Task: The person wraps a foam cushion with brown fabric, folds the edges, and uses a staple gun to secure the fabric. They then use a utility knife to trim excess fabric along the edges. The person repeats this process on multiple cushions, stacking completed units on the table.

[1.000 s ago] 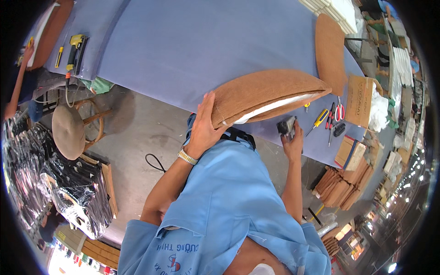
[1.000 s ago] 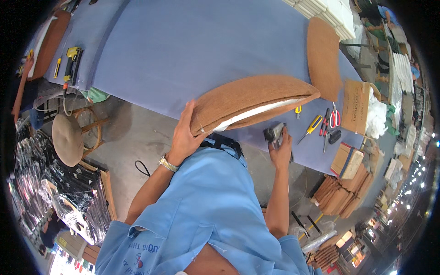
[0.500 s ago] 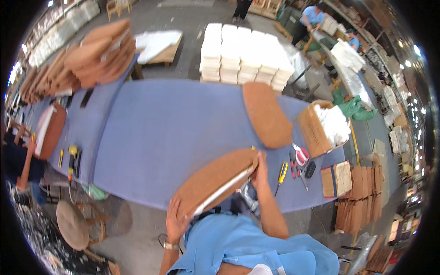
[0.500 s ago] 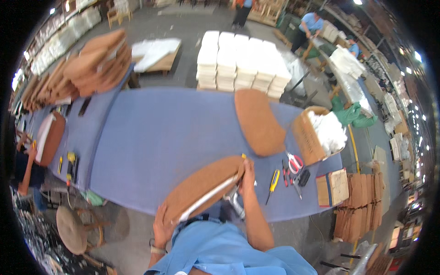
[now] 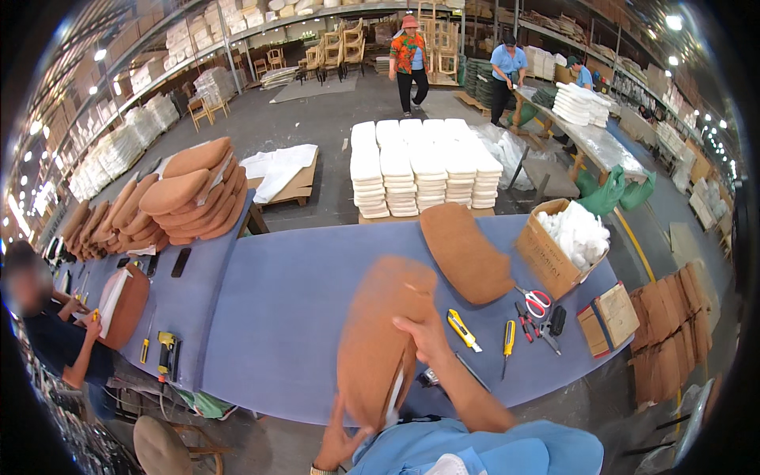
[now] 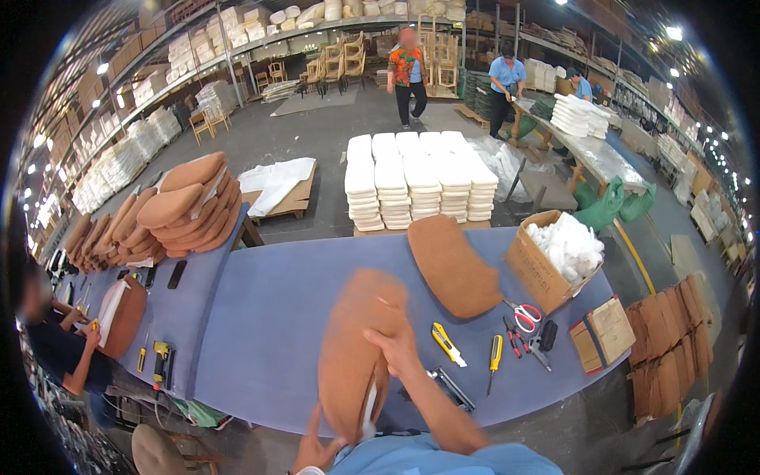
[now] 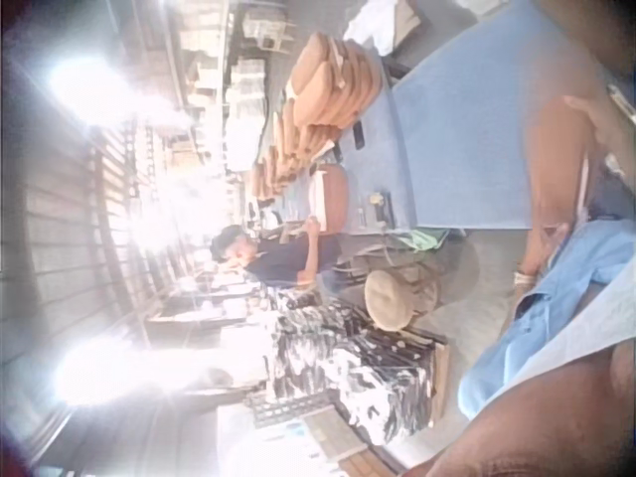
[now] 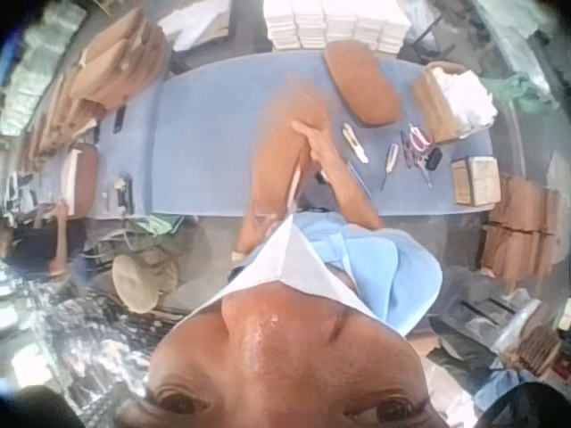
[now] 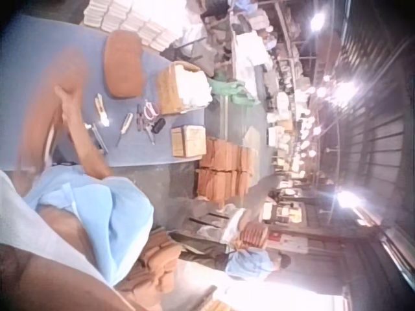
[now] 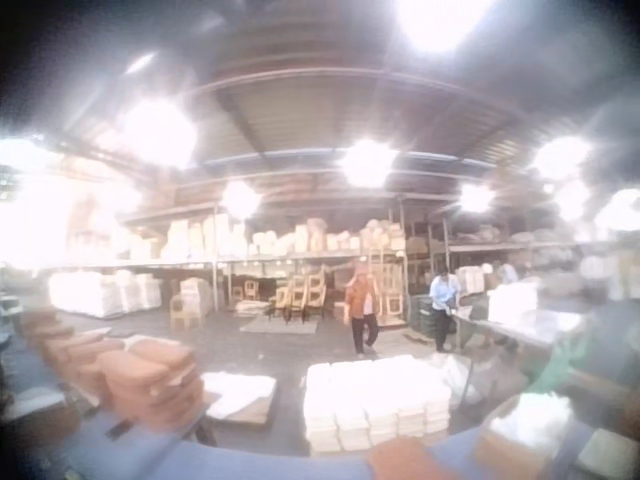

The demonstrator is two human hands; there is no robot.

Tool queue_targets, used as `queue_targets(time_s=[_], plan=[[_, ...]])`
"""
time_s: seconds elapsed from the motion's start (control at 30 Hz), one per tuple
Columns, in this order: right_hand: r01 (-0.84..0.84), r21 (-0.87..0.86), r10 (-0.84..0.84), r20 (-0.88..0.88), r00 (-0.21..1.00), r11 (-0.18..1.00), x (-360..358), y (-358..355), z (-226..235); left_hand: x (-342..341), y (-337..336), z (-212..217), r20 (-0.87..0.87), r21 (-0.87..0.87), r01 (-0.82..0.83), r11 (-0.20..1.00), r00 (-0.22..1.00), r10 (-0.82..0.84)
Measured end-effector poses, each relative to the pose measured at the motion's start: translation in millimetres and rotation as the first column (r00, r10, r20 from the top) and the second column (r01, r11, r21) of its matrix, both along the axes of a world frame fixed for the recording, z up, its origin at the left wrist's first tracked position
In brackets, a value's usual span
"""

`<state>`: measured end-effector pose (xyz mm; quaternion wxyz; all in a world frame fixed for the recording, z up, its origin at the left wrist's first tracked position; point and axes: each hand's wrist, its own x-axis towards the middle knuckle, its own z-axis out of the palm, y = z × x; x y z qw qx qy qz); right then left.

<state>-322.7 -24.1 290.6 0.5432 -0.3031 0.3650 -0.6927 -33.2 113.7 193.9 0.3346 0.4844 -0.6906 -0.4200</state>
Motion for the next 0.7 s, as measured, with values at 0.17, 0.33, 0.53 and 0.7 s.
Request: queue_targets(time_s=[0.17, 0.33, 0.53, 0.7], plan=[[-0.593, -0.279, 0.098, -0.846, 0.524, 0.756, 33.4, -39.5, 148.6, 10.0, -50.1, 110.8, -0.339, -0.388, -0.604, 0.696, 0.796, 0.502], [-0.913, 0.19, -0.009, -0.978, -0.207, 0.361, 84.9, -50.0, 164.3, 25.1, -50.6, 160.2, -0.567, -0.274, -0.743, 0.61, 0.638, 0.522], [-0.838, 0.451, -0.12, -0.855, -0.505, 0.308, 94.9, -28.2, 1.6, 2.5, -39.0, 32.4, -0.465, 0.342, -0.281, 0.897, 0.779, 0.421], [-0.759, -0.137, -0.189, -0.982, 0.018, 0.637, 53.9, 16.1, -80.0, -64.2, -10.1, 14.9, -0.146, 0.152, -0.219, 0.964, 0.959, 0.241]])
